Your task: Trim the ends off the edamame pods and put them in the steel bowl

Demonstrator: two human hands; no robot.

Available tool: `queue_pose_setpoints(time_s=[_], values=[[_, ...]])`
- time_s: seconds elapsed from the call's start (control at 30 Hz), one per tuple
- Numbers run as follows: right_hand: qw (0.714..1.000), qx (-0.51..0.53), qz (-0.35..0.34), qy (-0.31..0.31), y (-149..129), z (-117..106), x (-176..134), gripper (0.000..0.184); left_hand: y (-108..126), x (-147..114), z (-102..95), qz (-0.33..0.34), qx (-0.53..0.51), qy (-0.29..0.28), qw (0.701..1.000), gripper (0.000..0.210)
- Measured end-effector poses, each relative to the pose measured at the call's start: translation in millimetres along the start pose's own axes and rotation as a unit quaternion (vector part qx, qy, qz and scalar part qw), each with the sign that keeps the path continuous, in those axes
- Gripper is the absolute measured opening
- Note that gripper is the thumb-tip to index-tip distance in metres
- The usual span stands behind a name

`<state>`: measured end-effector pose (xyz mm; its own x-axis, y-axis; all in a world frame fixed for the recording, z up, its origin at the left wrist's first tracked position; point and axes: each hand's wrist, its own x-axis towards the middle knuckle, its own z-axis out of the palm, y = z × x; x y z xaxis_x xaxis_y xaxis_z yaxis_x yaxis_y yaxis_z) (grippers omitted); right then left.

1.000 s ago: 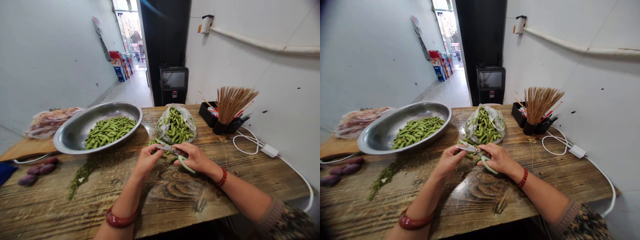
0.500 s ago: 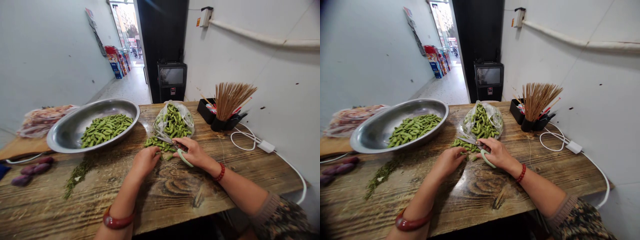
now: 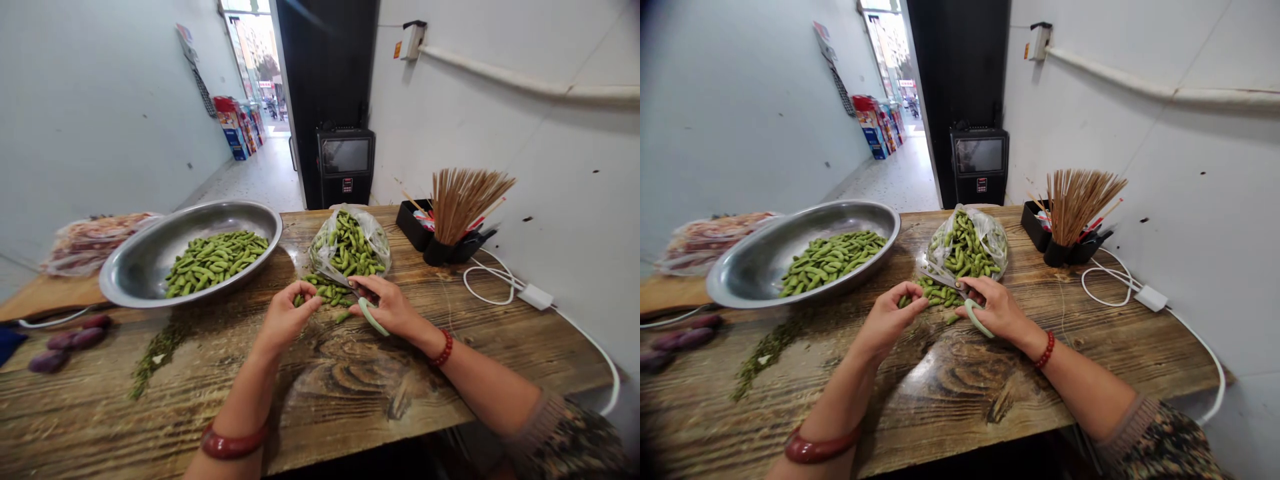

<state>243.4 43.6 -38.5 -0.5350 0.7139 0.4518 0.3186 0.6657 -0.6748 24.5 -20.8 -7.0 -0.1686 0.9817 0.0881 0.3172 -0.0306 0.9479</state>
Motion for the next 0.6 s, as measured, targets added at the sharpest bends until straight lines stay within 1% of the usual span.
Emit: queue_pose_setpoints(time_s=[0.07, 0.1, 0.17, 0.27, 0.4, 0.6], values=[[1.000, 0.007, 0.000, -0.001, 1, 1, 0, 0.053, 4, -2, 0.8, -0.054, -0.111, -0.005, 0.992, 0.025], [1.000, 0.007, -0.001, -0.004, 0, 1, 0, 0.054, 6, -4, 1.3, -0.073, -0.148, -0.006, 0.986, 0.028], [1.000, 0.006, -0.004, -0.012, -2, 1, -1, 0.054, 8, -5, 2.4, -0.090, -0.185, -0.006, 0.979, 0.029], [0.999, -0.001, -0.014, -0.029, -6, -1, -2, 0.056, 8, -6, 4.1, -0.080, -0.184, -0.011, 0.980, 0.029], [0.998, -0.021, -0.022, -0.056, -10, -3, -2, 0.058, 3, -5, 6.9, -0.078, -0.168, -0.024, 0.982, 0.035], [0.997, -0.033, -0.030, -0.065, -12, -3, -3, 0.061, 2, -5, 10.6, -0.070, -0.154, -0.024, 0.985, 0.032]])
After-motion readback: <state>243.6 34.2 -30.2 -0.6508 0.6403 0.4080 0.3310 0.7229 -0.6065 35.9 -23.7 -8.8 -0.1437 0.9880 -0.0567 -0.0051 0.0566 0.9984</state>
